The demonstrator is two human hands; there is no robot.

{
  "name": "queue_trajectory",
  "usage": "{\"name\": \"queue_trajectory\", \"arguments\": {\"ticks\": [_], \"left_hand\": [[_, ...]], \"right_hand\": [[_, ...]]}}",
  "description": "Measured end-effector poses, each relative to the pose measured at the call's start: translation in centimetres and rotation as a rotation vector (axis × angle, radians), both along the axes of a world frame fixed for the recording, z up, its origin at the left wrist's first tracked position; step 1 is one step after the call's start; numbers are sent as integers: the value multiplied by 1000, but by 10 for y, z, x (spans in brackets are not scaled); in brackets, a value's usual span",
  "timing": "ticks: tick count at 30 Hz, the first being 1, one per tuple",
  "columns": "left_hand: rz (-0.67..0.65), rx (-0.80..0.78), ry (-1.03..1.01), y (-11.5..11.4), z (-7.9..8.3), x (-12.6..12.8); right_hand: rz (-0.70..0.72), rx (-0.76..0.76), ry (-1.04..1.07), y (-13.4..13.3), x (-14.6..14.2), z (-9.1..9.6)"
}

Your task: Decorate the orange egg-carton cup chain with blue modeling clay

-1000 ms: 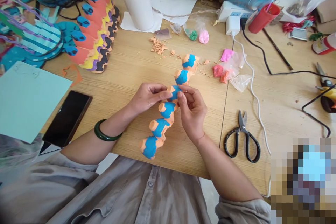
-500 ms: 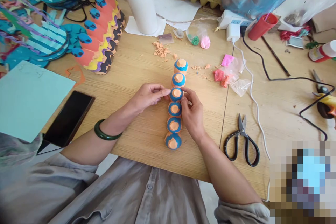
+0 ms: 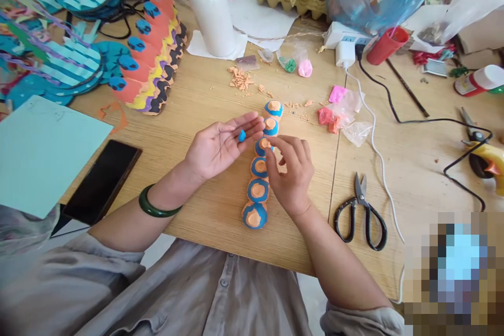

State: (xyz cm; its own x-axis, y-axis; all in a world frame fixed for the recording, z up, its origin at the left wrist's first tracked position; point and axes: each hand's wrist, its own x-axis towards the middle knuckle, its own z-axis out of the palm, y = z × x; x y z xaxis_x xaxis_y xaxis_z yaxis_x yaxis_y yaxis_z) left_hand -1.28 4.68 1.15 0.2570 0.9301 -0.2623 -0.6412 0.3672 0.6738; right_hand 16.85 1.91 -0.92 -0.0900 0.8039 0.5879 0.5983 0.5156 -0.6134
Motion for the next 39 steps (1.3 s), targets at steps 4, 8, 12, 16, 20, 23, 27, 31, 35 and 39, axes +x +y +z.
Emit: {"name": "queue_trajectory", "arguments": {"ticks": [4,8,12,16,20,23,27,31,35,39], "left_hand": [[-107,-8,-72,-12,4,8],[-216,39,-11,-16,2,11],[-202,144,140,-15,-4,7],[-114,232,354,-14,-8,5],[-75,195,378,-13,-9,5],[-89,175,370,-12,-6,5],[-134,158,363,-12,-4,7],[-148,133,358,-11,-6,6],[-145,147,412,-10,-8,4],[-152,174,409,-9,-9,5]], "right_hand": [[36,94,-168,-5,-2,3],[80,127,-179,-5,-2,4],[107,91,-77,-4,-2,4],[61,64,42,-3,-2,3],[109,35,54,-2,-1,0],[133,-10,56,-1,0,-1],[158,-14,88,0,2,0],[208,-39,105,0,2,1],[235,-93,124,1,1,0],[202,-74,132,1,3,0]]}}
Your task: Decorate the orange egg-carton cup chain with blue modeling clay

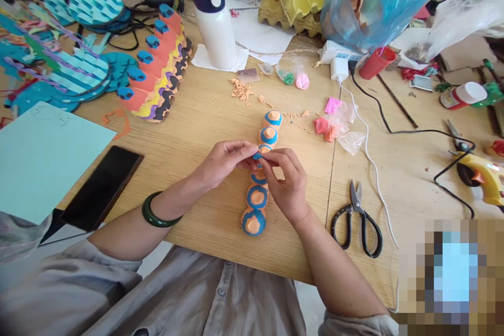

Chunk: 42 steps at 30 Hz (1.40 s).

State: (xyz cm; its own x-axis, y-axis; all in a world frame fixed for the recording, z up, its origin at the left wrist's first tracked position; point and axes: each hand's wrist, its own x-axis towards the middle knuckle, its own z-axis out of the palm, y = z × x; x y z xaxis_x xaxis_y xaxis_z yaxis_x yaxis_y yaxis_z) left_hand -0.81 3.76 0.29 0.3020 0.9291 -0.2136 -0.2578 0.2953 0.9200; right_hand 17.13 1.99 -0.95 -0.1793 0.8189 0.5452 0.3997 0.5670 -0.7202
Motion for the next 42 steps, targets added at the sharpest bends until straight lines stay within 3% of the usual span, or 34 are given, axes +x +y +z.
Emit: {"name": "queue_trajectory", "arguments": {"ticks": [7,14,24,33,38,42], "left_hand": [[37,-1,-52,2,-2,-2],[-20,-13,-54,0,-3,-1],[-23,-23,-22,1,-1,-1],[-43,-5,52,2,-2,-4],[63,65,125,7,-6,-7],[246,-52,2,15,-9,-9]], "right_hand": [[29,-63,48,-1,-1,-1],[-8,-19,20,-1,0,-3],[8,17,2,0,0,-2],[13,-47,-23,-1,-1,0],[5,-281,218,-2,-3,4],[-79,-419,417,5,0,-3]]}}
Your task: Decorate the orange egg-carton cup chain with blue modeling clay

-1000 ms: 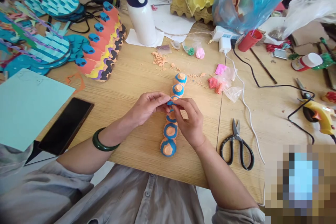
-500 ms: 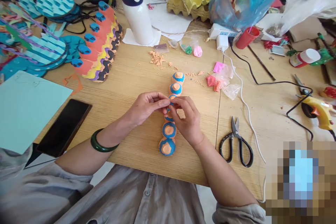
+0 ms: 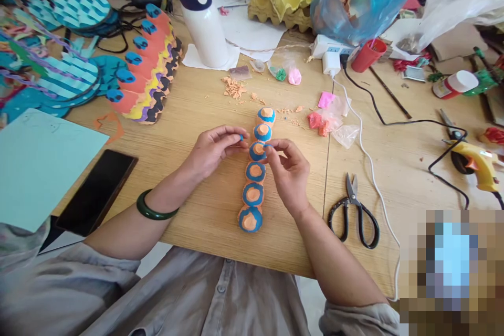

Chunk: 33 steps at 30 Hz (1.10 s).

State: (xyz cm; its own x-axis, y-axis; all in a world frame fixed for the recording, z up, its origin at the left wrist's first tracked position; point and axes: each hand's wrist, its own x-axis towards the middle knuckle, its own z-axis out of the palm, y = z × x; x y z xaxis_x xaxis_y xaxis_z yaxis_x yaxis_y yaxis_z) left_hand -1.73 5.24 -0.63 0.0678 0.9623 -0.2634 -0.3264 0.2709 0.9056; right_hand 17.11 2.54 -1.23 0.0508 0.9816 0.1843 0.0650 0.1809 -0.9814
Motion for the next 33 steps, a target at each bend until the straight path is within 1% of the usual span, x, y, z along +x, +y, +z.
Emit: {"name": "queue_trajectory", "arguments": {"ticks": [3,6,9,12,15,18,23,25,27,29,31,33], "left_hand": [[73,-125,-155,5,3,-2],[77,-187,-237,7,7,-4],[41,-215,-212,6,7,-3],[12,-230,-147,4,3,-1],[-10,-223,-96,4,-2,2],[-93,-196,-44,4,-7,4],[-170,-49,60,4,-14,2],[-189,17,111,3,-16,2],[-194,63,154,2,-17,2],[-179,94,164,2,-16,3],[-163,123,134,2,-14,3],[-157,150,93,1,-12,4]], "right_hand": [[-102,-87,41,9,4,-12],[-136,-165,83,15,8,-23],[-123,-155,92,18,9,-30],[-79,-140,103,21,8,-34],[-30,-163,125,22,7,-35],[12,-170,138,21,5,-33],[39,-198,161,15,2,-26],[59,-198,137,14,1,-25],[55,-145,70,12,1,-22],[12,-31,-25,11,2,-19],[-47,94,-115,9,3,-13],[-83,156,-174,5,3,-6]]}}
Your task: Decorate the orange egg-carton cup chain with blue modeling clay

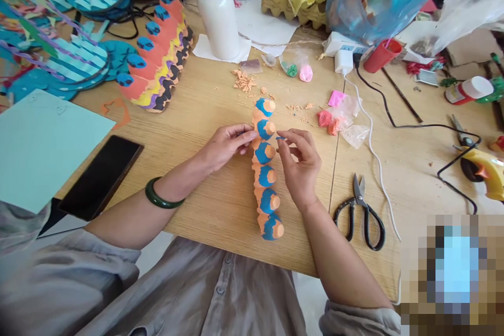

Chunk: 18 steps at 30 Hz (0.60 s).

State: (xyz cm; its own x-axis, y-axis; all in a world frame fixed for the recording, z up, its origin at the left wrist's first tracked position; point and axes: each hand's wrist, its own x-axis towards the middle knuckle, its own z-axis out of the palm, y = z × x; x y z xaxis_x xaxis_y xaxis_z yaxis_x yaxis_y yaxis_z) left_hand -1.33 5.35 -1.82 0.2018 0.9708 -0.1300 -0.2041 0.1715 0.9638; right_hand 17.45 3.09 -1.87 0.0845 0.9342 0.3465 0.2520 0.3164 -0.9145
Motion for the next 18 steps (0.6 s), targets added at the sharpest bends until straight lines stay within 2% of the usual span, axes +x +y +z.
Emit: {"name": "queue_trajectory", "arguments": {"ticks": [5,12,18], "left_hand": [[-3,19,-14,-4,0,3],[-91,8,54,-14,1,8],[-123,-20,55,-19,4,11]], "right_hand": [[-35,77,-102,-8,-1,13],[-61,205,-362,-11,-1,19],[-23,209,-461,-13,-4,20]]}}
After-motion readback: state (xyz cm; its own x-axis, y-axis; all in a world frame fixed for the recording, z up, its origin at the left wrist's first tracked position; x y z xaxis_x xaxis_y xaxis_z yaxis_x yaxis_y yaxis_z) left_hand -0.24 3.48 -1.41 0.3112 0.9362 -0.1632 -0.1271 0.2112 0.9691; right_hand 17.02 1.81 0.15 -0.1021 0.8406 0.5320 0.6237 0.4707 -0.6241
